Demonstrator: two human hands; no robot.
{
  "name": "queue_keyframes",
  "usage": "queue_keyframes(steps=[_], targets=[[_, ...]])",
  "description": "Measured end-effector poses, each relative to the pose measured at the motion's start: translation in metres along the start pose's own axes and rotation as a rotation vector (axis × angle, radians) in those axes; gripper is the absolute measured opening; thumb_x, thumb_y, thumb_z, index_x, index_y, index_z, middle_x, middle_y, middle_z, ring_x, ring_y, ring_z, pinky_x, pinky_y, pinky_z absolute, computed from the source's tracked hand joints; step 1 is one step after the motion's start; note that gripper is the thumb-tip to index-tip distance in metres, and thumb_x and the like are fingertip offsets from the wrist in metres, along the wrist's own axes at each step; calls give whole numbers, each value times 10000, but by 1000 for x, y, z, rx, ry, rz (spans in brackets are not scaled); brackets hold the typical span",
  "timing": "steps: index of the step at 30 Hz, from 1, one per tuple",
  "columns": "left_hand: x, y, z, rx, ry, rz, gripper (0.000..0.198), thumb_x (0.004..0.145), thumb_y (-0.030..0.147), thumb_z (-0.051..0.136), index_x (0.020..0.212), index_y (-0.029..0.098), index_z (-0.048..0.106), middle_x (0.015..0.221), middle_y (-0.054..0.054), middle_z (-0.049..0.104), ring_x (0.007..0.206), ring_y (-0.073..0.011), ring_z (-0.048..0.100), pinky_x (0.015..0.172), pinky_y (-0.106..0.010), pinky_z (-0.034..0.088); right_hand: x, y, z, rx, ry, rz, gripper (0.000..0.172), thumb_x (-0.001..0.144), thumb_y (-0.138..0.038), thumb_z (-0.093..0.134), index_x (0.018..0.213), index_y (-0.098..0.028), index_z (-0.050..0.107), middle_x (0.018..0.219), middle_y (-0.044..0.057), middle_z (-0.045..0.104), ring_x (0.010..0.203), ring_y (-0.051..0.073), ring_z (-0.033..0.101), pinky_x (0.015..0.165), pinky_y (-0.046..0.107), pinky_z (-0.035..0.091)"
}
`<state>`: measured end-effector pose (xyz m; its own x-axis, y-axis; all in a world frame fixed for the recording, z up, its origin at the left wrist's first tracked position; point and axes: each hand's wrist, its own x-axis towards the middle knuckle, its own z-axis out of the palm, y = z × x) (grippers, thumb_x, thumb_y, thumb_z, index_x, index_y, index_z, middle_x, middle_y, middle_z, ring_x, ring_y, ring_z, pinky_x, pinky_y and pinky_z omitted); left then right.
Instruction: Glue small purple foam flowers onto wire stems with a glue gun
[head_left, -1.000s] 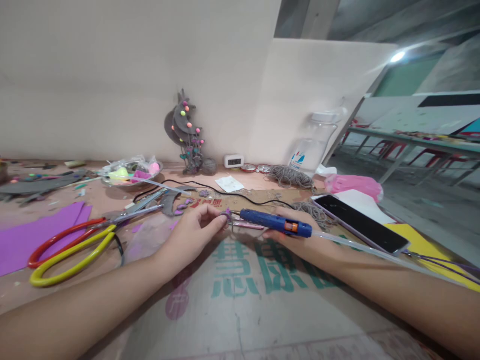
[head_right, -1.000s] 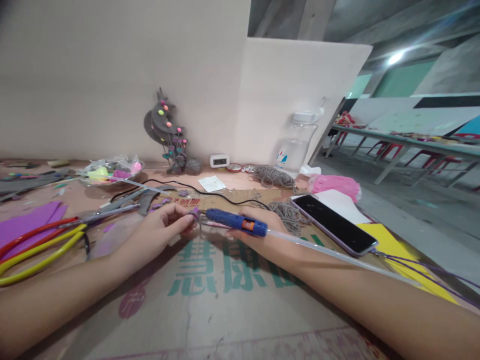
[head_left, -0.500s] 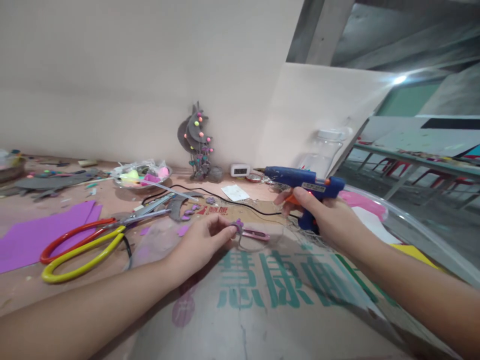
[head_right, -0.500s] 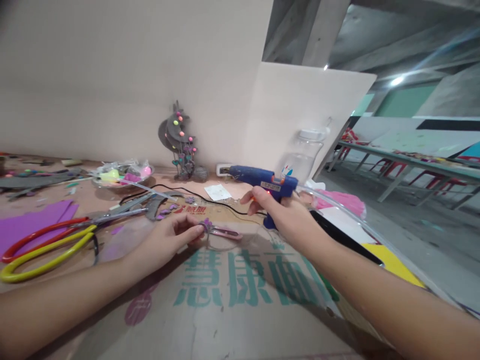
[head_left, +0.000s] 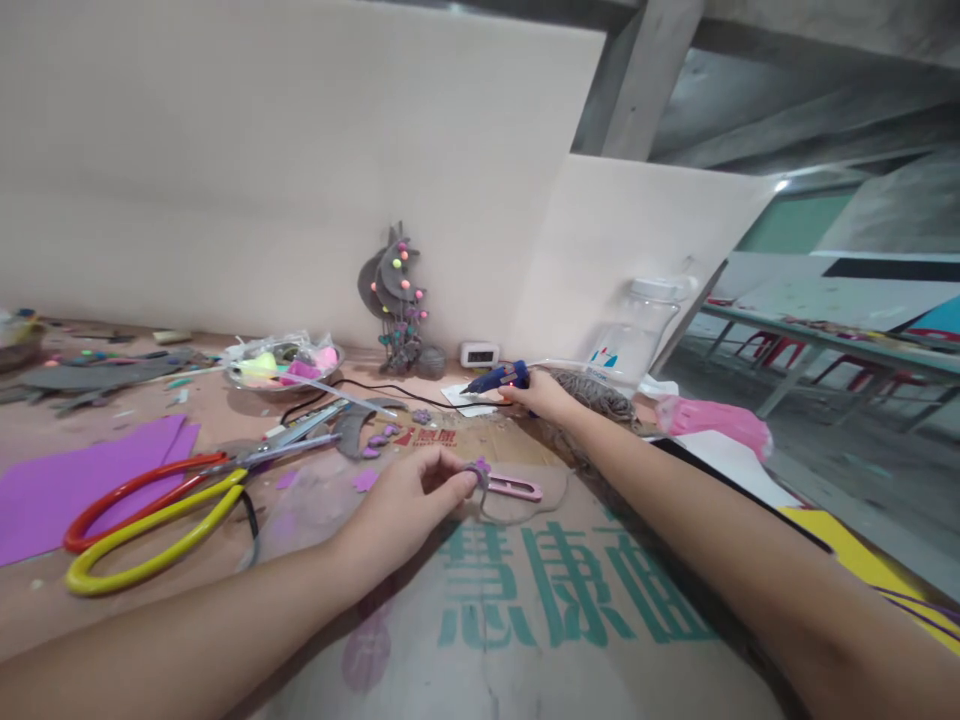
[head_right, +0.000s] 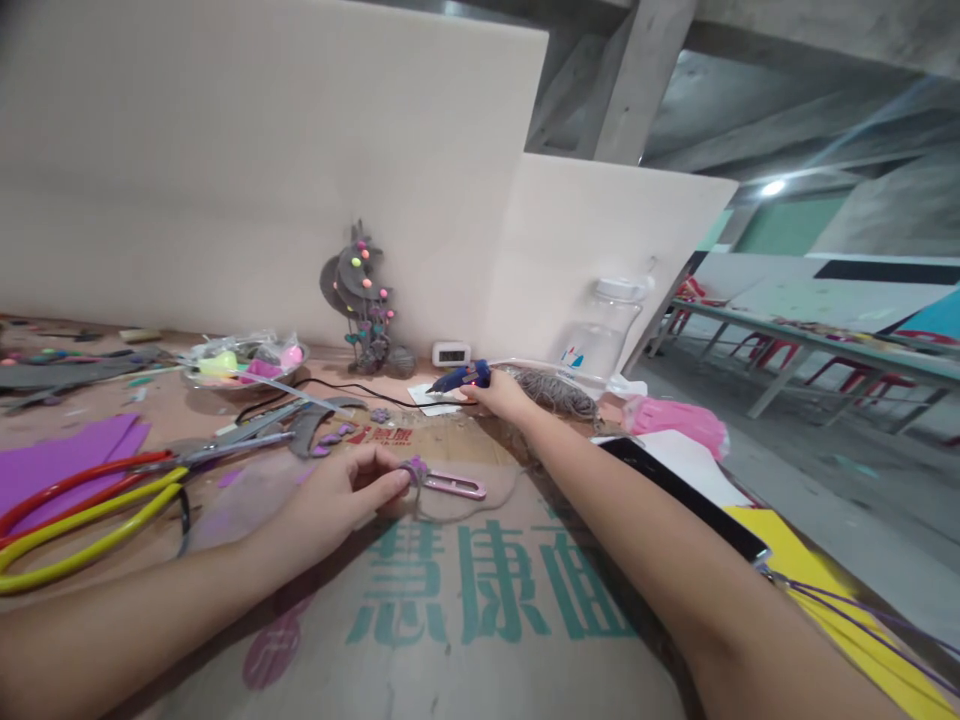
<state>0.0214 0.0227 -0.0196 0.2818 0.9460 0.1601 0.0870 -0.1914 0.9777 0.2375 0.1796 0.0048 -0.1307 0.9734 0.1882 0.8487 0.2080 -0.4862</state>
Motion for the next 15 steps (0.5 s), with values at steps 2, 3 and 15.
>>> queue_keyframes(steps=[2,3,15], targets=[[1,0,0,5,-4,-3,206,773,354,568,748,150,554,658,-5,585,608,-120,532,589,-232,418,1,5,1,0,-10,-28,330,771,-386,574,904,-93,646,808,97,684,713,182,615,620,244,454],[1,0,0,9,-4,-3,207,773,356,568,747,151,555,655,0,582,605,-117,530,588,-228,415,0,6,-1,-2,-15,-45,340,774,-389,574,938,-98,639,860,99,686,753,183,620,652,243,459],[-1,4,-1,64,27,21,189,799,334,536,741,155,545,670,8,574,625,-111,519,592,-214,398,-80,-4,-34,-90,32,-274,241,782,-350,557,922,-158,597,1056,120,629,1046,253,544,933,380,360]])
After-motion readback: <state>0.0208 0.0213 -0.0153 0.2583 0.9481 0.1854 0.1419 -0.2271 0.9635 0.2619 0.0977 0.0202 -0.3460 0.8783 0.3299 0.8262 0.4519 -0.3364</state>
